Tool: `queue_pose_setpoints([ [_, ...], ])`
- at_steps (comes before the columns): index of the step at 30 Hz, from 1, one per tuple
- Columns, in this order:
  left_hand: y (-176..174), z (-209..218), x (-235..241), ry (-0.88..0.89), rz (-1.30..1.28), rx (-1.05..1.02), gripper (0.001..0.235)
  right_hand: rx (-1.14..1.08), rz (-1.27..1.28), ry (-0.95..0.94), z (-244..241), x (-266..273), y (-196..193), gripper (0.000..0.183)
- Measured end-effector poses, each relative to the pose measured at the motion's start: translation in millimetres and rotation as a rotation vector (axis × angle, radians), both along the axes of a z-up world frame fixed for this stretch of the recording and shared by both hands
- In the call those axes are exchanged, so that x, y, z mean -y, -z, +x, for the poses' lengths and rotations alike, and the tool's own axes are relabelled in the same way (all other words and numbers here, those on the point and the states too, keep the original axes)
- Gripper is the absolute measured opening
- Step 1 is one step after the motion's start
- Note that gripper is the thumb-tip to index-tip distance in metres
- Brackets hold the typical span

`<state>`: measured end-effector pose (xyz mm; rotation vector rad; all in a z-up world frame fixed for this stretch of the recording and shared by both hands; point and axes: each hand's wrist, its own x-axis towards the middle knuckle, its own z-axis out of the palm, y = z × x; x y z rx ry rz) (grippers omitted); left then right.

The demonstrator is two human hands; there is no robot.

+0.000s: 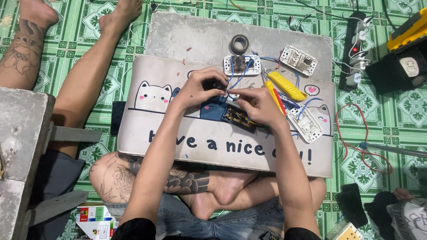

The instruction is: The person sits on the floor and connects blue wires to a white electrical socket and a black switch using a screwdriver and a yellow wire stripper. They strip wire ends, insert them into terminals, and tighten screws to secure the connections.

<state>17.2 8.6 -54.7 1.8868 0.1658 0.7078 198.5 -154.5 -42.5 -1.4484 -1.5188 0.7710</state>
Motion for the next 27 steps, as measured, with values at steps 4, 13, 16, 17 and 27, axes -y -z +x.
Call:
queue_pose_setpoints([
  [4,3.4,0.9,0.4,0.019,0.001,-0.006,0.023,0.011,-0.001,-0.004,0.3,-1.1,4.1,0.039],
  [13,9.5,9.8,-1.0,0.047,0.141,-0.023,0.015,0.197,0.111,0.007,5.6,1.3,6.2,0.039],
  [16,8.0,5.6,-2.0,-0.005,0.178,-0.066,0.014,0.138,0.007,-0.009,-4.5,0.6,-11.2,0.038],
  [17,10.3,6.5,-2.2,-0.010,0.179,-0.071,0.014,0.146,-0.011,-0.002,-3.7,-0.6,-10.9,0.039],
  [27,-0.9,5.7,7.8,-0.079,0.140,-0.130,0.016,0.140,0.043,0.149,-8.3,-11.1,7.5,0.026],
])
